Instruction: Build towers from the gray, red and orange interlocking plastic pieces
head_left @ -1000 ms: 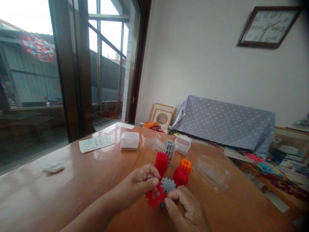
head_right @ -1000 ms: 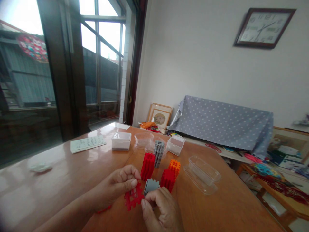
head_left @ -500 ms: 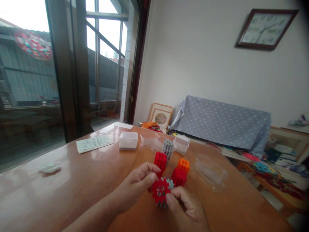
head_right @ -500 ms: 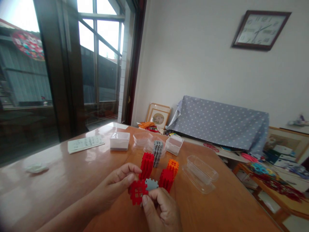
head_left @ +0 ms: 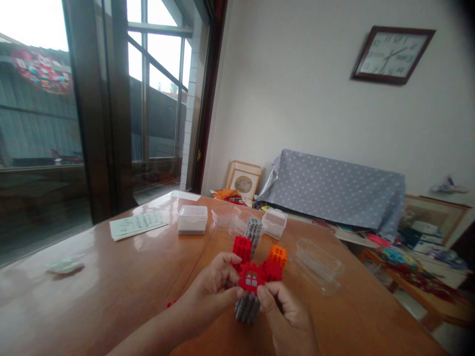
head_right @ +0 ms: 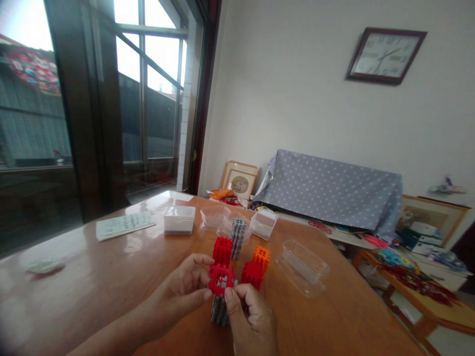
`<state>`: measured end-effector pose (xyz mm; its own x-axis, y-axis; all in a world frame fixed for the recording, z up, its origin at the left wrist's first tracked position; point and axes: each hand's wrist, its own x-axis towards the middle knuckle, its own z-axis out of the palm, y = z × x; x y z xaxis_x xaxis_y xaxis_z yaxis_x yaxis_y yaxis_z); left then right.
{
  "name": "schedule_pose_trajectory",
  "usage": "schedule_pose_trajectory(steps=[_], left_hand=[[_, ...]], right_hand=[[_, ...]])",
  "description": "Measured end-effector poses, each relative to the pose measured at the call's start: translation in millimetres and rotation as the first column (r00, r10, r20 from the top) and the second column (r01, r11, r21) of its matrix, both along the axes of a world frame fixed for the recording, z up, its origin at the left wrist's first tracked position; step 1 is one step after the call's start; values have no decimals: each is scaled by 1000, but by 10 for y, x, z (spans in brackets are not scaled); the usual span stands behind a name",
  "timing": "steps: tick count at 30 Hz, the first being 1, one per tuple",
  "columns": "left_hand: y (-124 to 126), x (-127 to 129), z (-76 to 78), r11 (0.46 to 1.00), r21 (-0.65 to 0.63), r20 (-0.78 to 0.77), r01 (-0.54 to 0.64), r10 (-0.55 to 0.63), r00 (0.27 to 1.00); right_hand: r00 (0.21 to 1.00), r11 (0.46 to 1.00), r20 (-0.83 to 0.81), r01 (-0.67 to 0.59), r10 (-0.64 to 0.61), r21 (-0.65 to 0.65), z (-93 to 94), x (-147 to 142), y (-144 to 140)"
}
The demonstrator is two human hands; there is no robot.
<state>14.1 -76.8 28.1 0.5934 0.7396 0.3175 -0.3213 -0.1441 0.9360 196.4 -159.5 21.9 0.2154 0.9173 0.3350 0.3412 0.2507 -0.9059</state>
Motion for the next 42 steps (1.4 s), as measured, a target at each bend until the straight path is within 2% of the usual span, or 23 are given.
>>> schedule_pose_trajectory(steps=[4,8,12,15,18,22,26,30,33,36,42], left_hand=[[47,-53,-11,960,267,-140,-83,124,982],[105,-86,-34,876,473,-193,-96,209,959],[126,-97,-33,804,587,-214,-90,262,941],[125,-118,43,774,627,-236,-85,293,926],[181,-144,175,782,603,-243,-158,369,897],[406,-156,349,868,440,-224,-231,355,908],[688,-122,452,870,430,-274,-241,380,883],[887,-42,511,836,525,-377,-157,394,838],[993,17,520,830,550,-451,-93,388,804],[1100,57,481,856,513,-487,-54,343,803],[1250,82,362,922,379,-500,81,130,856]], right_hand=[[999,1000,-34,6,-7,-24,21,-7,22],[997,1000,-80,2,-4,-26,54,-28,38],[995,999,-101,-13,9,-38,38,-19,52],[992,1000,-124,-19,16,-21,10,18,63],[988,1000,-155,20,-21,-4,10,77,64],[980,994,-172,104,-98,30,44,145,38],[983,995,-159,94,-88,30,59,149,21],[984,996,-159,86,-82,16,61,126,33],[984,996,-160,83,-78,26,70,120,39],[984,995,-160,89,-82,35,77,121,39],[986,994,-143,98,-90,44,79,114,34]])
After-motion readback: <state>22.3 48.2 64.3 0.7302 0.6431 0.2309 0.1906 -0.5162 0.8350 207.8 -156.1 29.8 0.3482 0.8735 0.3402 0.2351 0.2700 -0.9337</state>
